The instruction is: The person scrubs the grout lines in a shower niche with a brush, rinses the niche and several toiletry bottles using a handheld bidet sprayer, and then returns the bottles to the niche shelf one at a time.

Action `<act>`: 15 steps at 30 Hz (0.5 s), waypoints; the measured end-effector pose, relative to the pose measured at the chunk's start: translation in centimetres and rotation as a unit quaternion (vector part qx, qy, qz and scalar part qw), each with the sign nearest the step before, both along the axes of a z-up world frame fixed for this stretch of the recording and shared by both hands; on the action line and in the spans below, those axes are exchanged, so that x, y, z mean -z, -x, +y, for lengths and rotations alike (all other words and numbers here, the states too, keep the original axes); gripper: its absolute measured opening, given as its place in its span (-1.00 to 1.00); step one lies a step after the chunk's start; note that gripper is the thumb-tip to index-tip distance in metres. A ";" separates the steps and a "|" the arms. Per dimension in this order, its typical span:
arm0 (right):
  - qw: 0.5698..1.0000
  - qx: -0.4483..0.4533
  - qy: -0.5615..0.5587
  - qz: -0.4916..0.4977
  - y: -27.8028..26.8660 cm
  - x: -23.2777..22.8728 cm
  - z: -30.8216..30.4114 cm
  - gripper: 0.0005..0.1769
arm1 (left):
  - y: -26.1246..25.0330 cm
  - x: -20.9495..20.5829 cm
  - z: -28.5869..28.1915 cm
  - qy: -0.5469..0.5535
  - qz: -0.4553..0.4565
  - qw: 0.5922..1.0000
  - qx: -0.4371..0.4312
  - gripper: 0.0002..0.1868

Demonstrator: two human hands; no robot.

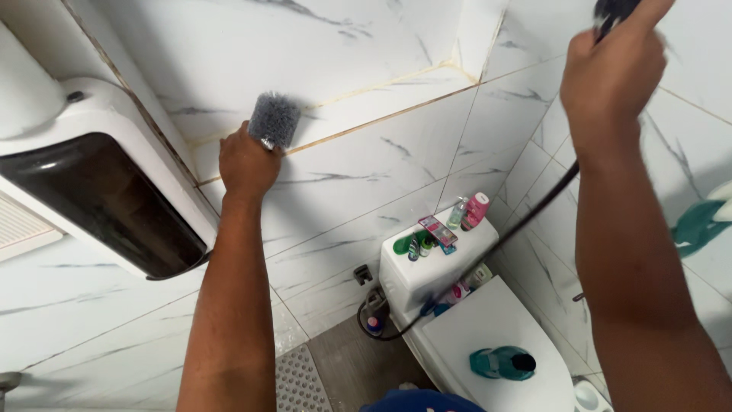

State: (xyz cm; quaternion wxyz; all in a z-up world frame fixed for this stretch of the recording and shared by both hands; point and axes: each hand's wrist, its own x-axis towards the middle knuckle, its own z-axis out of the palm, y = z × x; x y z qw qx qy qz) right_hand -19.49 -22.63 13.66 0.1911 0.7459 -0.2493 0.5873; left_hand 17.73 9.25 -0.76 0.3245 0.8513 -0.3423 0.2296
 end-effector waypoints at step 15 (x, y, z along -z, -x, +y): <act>0.903 -0.353 -0.235 0.065 -6.7 2.6 14.5 -0.61 | -0.1 2.1 0.6 0.001 -0.009 0.998 -0.055 -0.01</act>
